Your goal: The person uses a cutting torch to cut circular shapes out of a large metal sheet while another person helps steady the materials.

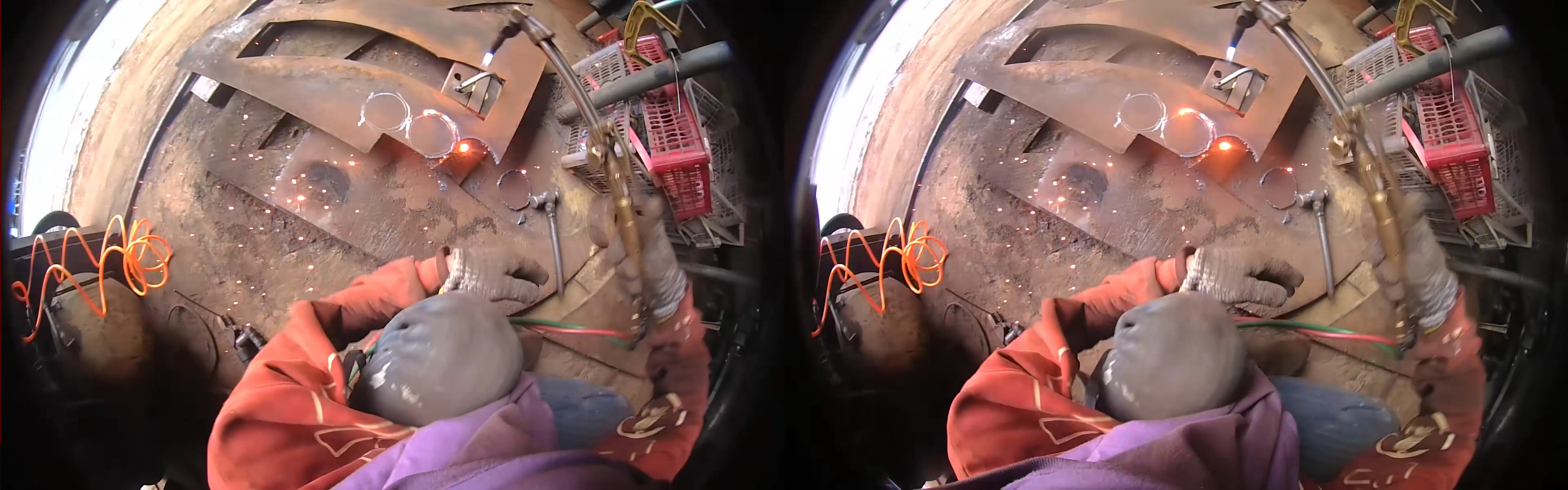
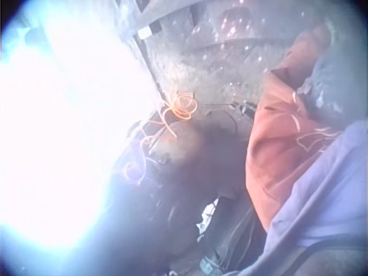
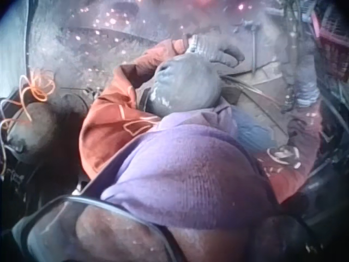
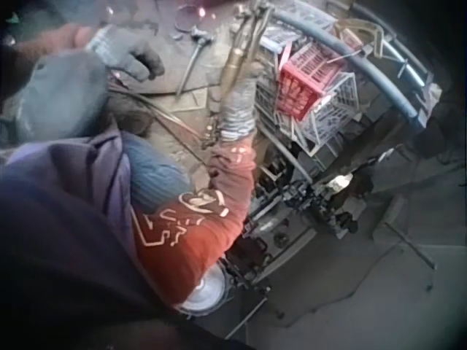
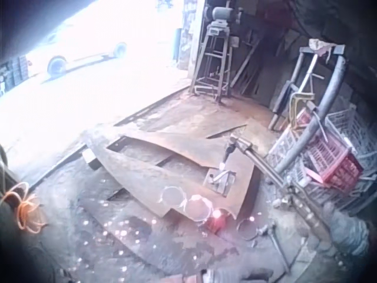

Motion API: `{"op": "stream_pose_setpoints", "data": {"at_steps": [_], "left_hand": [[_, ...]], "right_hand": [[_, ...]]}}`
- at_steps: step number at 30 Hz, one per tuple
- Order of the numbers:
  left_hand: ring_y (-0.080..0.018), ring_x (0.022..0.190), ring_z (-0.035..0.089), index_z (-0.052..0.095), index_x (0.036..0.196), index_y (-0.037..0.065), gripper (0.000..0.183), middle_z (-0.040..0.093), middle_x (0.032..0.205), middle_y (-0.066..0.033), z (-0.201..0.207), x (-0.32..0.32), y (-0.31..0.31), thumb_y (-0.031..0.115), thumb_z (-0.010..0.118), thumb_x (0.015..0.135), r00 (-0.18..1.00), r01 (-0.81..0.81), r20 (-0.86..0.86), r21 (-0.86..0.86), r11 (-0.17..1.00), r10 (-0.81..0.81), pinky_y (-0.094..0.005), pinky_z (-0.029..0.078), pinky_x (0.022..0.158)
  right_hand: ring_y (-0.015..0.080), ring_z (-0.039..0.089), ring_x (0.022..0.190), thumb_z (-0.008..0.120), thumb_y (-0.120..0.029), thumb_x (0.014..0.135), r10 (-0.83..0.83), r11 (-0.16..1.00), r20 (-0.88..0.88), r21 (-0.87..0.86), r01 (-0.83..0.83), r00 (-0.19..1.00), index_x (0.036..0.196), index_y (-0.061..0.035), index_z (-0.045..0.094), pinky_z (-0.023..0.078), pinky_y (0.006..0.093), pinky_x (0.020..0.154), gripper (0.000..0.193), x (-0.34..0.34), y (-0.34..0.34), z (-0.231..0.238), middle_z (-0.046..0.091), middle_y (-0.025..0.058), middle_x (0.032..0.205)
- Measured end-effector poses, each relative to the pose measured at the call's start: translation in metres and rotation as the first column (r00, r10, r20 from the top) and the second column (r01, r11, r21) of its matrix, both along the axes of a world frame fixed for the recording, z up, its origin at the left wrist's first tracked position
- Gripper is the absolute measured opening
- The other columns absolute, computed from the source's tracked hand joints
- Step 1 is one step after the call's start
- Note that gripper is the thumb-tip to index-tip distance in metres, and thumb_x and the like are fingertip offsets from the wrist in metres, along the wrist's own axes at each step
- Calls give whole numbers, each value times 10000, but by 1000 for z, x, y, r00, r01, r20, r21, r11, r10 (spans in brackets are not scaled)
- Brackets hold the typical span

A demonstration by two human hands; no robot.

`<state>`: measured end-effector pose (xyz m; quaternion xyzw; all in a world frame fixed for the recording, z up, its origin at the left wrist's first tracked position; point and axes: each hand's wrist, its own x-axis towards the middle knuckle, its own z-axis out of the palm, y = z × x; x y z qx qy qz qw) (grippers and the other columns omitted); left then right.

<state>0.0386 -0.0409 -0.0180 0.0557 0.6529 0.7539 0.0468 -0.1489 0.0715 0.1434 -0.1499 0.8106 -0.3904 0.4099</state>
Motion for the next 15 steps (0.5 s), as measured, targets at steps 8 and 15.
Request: {"op": "stream_pose_setpoints", "data": {"at_steps": [8, 15], "left_hand": [[-410, 977, 629, 645, 1054, -40, 463, 653, 1012, -284, 48, -43, -64, 373, 454, 972, 915, 396, 220, -639, 659, -337, -469, 481, 863], [-301, 952, 671, 599, 1196, 8, 310, 655, 1067, -185, 27, -75, -79, 149, 539, 926, 967, 175, 248, -450, 875, -66, -399, 563, 768]], "right_hand": [[82, 436, 368, 336, -808, 862, 115, 993, 370, -71, -96, 922, 1115, -122, 581, 366, 216, 308, 771, -37, 2, -58, 526, -8, 595], [71, 451, 415, 361, -796, 870, 130, 991, 483, -25, -135, 866, 1176, -145, 579, 370, 203, 341, 752, -70, 13, -122, 566, -9, 656]]}}
